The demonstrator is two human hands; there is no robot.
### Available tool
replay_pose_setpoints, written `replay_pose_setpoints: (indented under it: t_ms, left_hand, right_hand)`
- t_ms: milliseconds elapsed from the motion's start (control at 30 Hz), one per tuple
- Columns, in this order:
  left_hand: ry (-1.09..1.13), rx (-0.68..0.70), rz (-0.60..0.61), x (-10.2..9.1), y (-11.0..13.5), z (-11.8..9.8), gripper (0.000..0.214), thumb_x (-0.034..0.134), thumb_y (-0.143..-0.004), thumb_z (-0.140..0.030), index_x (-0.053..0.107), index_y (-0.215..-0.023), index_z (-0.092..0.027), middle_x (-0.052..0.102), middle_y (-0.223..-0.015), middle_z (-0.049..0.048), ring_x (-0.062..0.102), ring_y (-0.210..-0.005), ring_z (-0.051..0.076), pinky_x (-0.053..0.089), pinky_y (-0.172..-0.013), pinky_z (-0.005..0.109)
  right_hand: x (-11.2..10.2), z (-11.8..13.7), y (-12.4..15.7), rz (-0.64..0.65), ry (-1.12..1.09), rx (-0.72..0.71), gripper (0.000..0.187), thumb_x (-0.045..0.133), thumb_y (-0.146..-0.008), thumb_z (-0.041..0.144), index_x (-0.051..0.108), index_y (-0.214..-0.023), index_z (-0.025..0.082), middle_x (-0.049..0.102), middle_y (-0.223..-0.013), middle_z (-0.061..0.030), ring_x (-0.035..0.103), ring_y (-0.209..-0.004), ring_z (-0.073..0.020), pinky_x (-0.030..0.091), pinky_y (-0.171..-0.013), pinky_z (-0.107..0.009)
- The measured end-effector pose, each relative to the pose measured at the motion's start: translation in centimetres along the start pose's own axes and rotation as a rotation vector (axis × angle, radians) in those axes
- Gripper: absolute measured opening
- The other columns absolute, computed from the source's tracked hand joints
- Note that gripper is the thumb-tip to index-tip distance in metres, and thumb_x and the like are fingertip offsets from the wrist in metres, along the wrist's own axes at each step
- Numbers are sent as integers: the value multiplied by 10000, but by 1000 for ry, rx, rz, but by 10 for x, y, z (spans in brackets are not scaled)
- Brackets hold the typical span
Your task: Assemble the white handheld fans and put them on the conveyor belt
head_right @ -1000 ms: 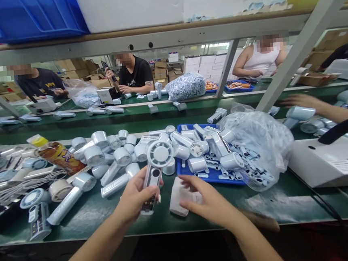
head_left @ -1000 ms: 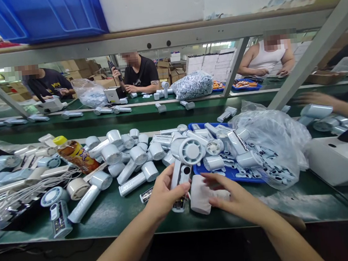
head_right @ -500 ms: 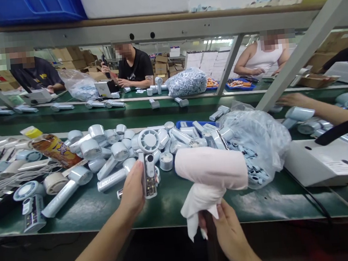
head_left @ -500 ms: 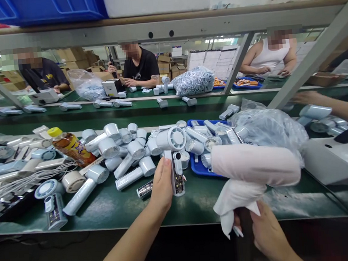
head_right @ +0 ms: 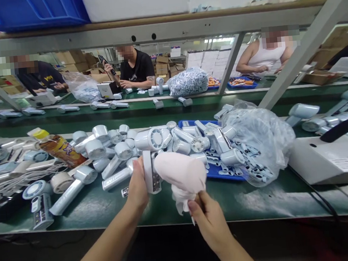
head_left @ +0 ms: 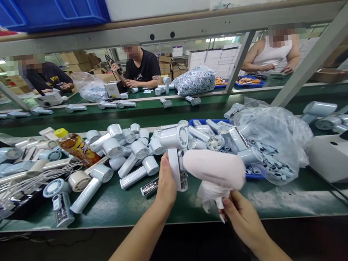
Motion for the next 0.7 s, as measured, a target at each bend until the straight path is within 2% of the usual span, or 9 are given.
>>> replay_pose_setpoints:
  t_ms: [100,167,200,300,467,600,700]
  left_hand:
    - [68,-69,34,-1,-3,4,381,481,-801,-478,512,-1035,-179,594,-831,25,563,-728,161,464,-663,275]
    - [106,-119,83,-1,-5,5,344,633,-700,-328,499,-976,-171,552,-725,-12,514,-593,118,430,-543,229]
    - [125,-139,116,0,-5,5,341,653,-665,-263,495,-951,-166,532,-681,-26,488,-549,102,405,-505,212]
    - [189,-170,190,3,-4,6,297,602,-659,-197,499,-934,-153,510,-609,-37,448,-478,86,351,-447,203]
    - [315,-204,280,9,-5,6,398,600,-638,-239,510,-1015,-149,532,-716,-10,472,-484,85,365,-436,212]
    - [162,-244,293,14,-11,8,399,551,-701,-394,514,-994,-126,517,-700,-8,495,-468,87,406,-448,227]
    - [24,-220,306,19,-20,8,403,484,-732,-417,515,-1010,-126,534,-699,-4,489,-434,85,403,-428,229]
  right_hand:
    - [-19,4,3,-89,-86,-55,401,408,-839,534,515,-649,198,545,-525,-22,497,-441,-152,406,-416,-255]
    - [-33,3,5,-115,4,-87,424,406,-834,541,522,-615,197,555,-514,-32,514,-441,-163,415,-417,-262]
    - [-40,1,5,-119,103,-95,418,429,-823,539,524,-600,199,553,-494,-30,515,-431,-166,416,-412,-263]
    - [-53,-4,2,-77,424,-135,339,501,-793,497,561,-641,199,587,-484,-21,547,-426,-181,432,-406,-257]
    - [-57,-13,2,16,710,-280,290,524,-799,469,616,-843,197,675,-655,-36,630,-555,-203,486,-490,-257]
    - [-59,-23,5,20,965,-460,296,508,-821,429,605,-995,210,657,-728,-41,631,-633,-213,484,-525,-290]
    - [-56,-35,3,18,1059,-571,285,473,-846,316,579,-1082,197,642,-751,-47,624,-664,-213,492,-549,-308]
Point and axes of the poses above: each hand's wrist, its own y-axis away from the middle knuckle, its own x-axis out of the palm, z = x × y, the point moved 6 cm from there along -y, towards the middle knuckle
